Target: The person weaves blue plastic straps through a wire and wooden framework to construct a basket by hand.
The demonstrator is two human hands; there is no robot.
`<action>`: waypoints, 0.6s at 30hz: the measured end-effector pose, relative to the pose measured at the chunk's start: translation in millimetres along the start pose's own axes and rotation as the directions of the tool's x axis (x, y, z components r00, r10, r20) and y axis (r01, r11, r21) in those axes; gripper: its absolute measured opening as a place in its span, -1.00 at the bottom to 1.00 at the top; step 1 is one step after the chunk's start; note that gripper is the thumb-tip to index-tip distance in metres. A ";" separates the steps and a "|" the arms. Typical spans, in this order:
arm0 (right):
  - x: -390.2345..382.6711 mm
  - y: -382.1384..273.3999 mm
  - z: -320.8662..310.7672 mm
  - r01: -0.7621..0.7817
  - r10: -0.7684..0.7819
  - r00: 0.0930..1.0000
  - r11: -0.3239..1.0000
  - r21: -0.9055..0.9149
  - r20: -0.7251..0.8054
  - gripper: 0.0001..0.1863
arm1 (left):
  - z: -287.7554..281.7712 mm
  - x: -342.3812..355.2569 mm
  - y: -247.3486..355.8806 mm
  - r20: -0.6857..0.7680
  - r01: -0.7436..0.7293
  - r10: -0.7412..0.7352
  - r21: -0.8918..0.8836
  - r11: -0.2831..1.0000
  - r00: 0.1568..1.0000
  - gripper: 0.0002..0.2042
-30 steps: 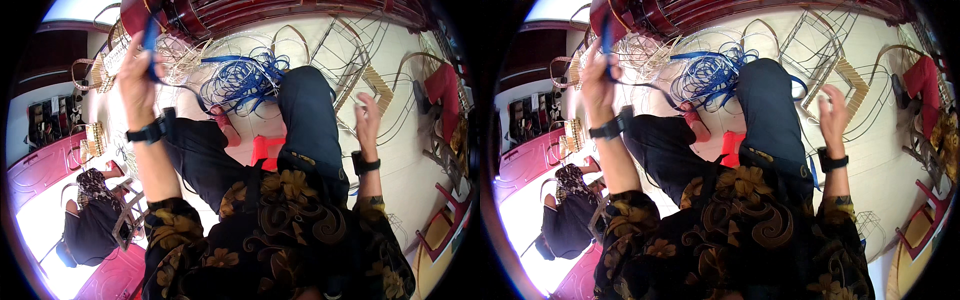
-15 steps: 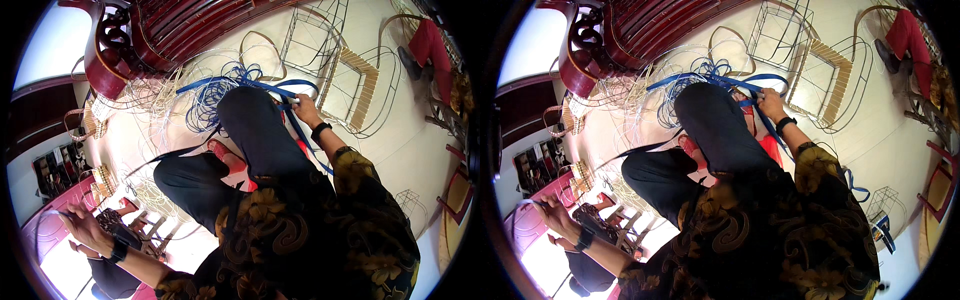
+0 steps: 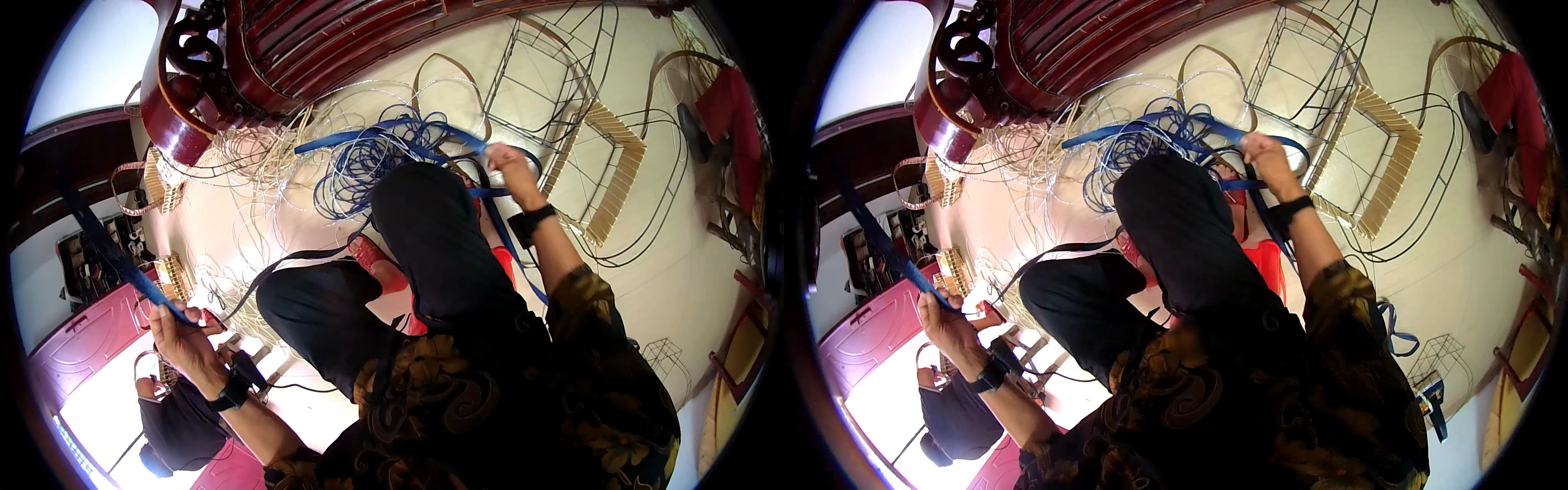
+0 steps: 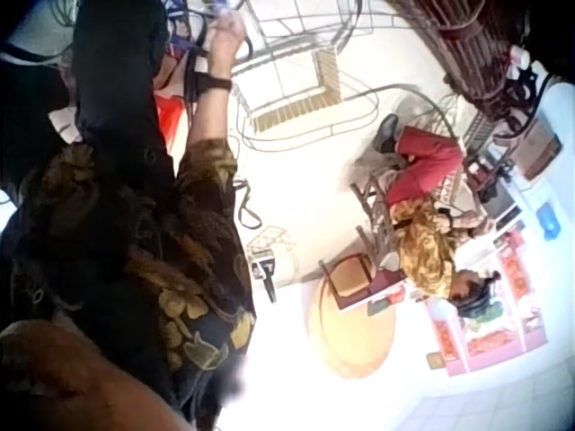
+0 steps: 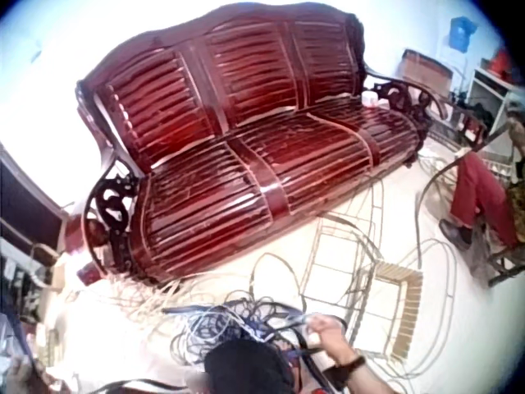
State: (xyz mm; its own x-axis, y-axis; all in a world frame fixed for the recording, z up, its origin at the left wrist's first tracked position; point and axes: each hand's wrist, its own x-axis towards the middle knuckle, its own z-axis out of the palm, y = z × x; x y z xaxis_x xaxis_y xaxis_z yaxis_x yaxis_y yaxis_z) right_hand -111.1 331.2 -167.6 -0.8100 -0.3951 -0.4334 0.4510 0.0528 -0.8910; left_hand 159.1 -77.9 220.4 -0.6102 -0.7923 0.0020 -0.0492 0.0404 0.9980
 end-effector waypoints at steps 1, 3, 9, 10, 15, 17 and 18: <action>-18.4 -42.6 3.4 0.132 -0.128 0.991 0.982 0.133 -0.039 -0.82 | -0.7 -4.8 -5.6 0.004 0.012 -0.012 0.004 1.000 1.000 -0.90; -46.0 -102.6 -7.9 0.202 -0.171 0.970 0.962 0.185 -0.172 -0.82 | -7.6 1.0 -22.9 0.010 -0.047 0.047 0.009 0.999 0.999 -0.88; -116.6 -206.8 -32.4 0.501 -0.384 0.845 0.812 0.301 -0.371 -0.81 | 9.9 12.0 -50.5 -0.077 -0.092 0.097 0.072 0.993 0.992 -0.83; -123.1 -214.0 -31.4 0.505 -0.400 0.840 0.822 0.263 -0.366 -0.82 | 13.7 11.2 -52.3 -0.064 -0.072 0.078 0.091 0.993 0.995 -0.82; -139.6 -226.9 -30.5 0.472 -0.410 0.814 0.879 0.059 -0.411 -0.85 | 21.0 8.6 -59.8 -0.053 -0.031 0.044 0.224 0.974 0.998 -0.88; -142.2 -234.8 -28.2 0.511 -0.485 0.819 0.860 0.005 -0.307 -0.81 | 21.3 7.7 -63.7 -0.056 -0.020 0.036 0.272 0.962 0.998 -0.91; -144.4 -240.5 -20.4 0.517 -0.499 0.814 0.856 -0.021 -0.298 -0.78 | 22.3 8.2 -66.5 -0.057 -0.020 0.038 0.289 0.957 0.998 -0.92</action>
State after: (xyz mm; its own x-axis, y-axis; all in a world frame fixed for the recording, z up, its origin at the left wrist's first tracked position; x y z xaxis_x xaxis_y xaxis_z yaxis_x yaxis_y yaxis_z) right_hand -110.2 394.3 106.5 -0.9959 -0.0747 0.0512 -0.0404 -0.1392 -0.9894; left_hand 139.7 -73.5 152.7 -0.5656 -0.8235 0.0436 -0.2635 0.2306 0.9367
